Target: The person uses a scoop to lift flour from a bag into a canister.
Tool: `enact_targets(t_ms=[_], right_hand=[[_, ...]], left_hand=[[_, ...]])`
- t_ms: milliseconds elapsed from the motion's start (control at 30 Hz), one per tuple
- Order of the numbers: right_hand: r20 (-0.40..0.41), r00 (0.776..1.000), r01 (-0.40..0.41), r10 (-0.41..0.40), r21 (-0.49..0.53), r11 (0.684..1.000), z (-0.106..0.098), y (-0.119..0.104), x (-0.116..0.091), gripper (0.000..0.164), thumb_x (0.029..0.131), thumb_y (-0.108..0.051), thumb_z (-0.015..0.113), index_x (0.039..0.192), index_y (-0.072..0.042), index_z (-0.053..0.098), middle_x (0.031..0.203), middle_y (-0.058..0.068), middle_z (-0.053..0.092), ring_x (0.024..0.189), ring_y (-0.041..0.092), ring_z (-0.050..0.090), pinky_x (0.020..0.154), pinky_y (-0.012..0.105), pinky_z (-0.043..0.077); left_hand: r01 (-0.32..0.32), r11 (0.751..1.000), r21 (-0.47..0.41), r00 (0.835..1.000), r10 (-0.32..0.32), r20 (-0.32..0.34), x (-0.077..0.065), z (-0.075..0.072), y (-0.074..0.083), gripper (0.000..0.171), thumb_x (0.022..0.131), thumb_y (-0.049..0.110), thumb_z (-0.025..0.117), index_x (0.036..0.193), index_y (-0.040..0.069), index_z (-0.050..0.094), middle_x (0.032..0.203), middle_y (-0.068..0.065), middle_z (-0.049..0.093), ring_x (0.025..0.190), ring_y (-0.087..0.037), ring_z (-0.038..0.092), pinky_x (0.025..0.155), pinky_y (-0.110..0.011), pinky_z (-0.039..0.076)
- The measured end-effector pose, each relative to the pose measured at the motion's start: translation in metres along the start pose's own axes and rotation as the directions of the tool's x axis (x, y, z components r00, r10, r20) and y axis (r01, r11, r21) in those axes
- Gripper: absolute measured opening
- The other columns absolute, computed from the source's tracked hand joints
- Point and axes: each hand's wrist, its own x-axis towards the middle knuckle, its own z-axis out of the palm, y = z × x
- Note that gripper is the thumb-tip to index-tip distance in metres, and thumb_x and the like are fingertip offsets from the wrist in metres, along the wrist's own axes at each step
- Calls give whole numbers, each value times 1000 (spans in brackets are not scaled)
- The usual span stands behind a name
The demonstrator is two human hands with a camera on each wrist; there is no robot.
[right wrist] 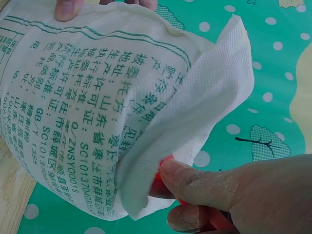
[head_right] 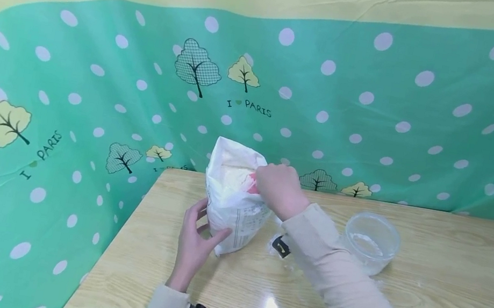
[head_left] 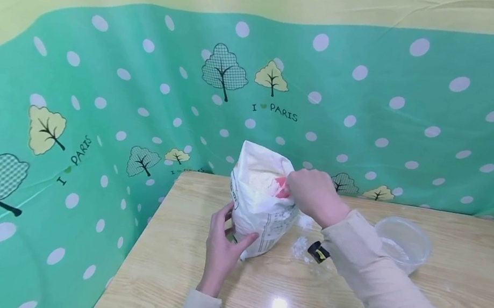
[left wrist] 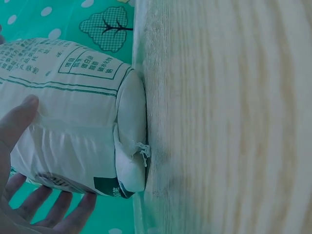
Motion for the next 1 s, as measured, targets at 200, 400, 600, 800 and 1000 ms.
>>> enact_targets(t_ms=[200, 400, 600, 800, 1000], right_hand=[[-12, 1000, 6, -7, -31, 1000, 1, 0, 0, 17, 95, -8, 63, 79, -7, 69, 65, 3, 55, 58, 17, 50, 50, 30, 52], [-43, 999, 10, -12, -40, 999, 5, -2, 1, 12, 95, -10, 65, 86, -6, 73, 68, 3, 60, 58, 17, 50, 50, 31, 53], [-72, 997, 21, -24, -38, 999, 11, -5, 7, 17, 96, -15, 64, 82, -8, 73, 70, 4, 63, 59, 17, 51, 53, 36, 57], [-60, 998, 20, -19, 24, 1000, 14, -3, 10, 20, 98, -20, 63, 83, -10, 71, 69, 2, 58, 60, 16, 48, 50, 26, 47], [-62, 998, 20, -14, 83, 996, 20, -2, 11, 18, 98, -25, 63, 89, -14, 74, 76, 2, 65, 59, 16, 48, 49, 24, 43]], left_hand=[[-4, 1000, -8, 1000, 4, 4, 0, 2, -1, 90, 73, 27, 89, 147, 21, 40, 139, -2, 46, 130, -25, 50, 100, -34, 54], [17, 1000, -4, 1000, -17, 9, 0, 1, -1, 89, 73, 30, 88, 147, 22, 40, 140, -1, 45, 129, -24, 50, 101, -35, 54], [27, 1000, -8, 1000, -27, 5, -1, -1, -1, 88, 73, 29, 88, 147, 22, 40, 140, -2, 45, 129, -25, 50, 101, -37, 54], [12, 1000, -11, 1000, -12, 5, 1, 1, -1, 88, 74, 31, 88, 147, 21, 40, 139, -2, 45, 129, -26, 50, 102, -38, 53], [-16, 1000, -8, 1000, 16, -9, -1, 1, -1, 87, 74, 29, 88, 146, 20, 40, 139, -4, 45, 128, -28, 50, 100, -39, 54]])
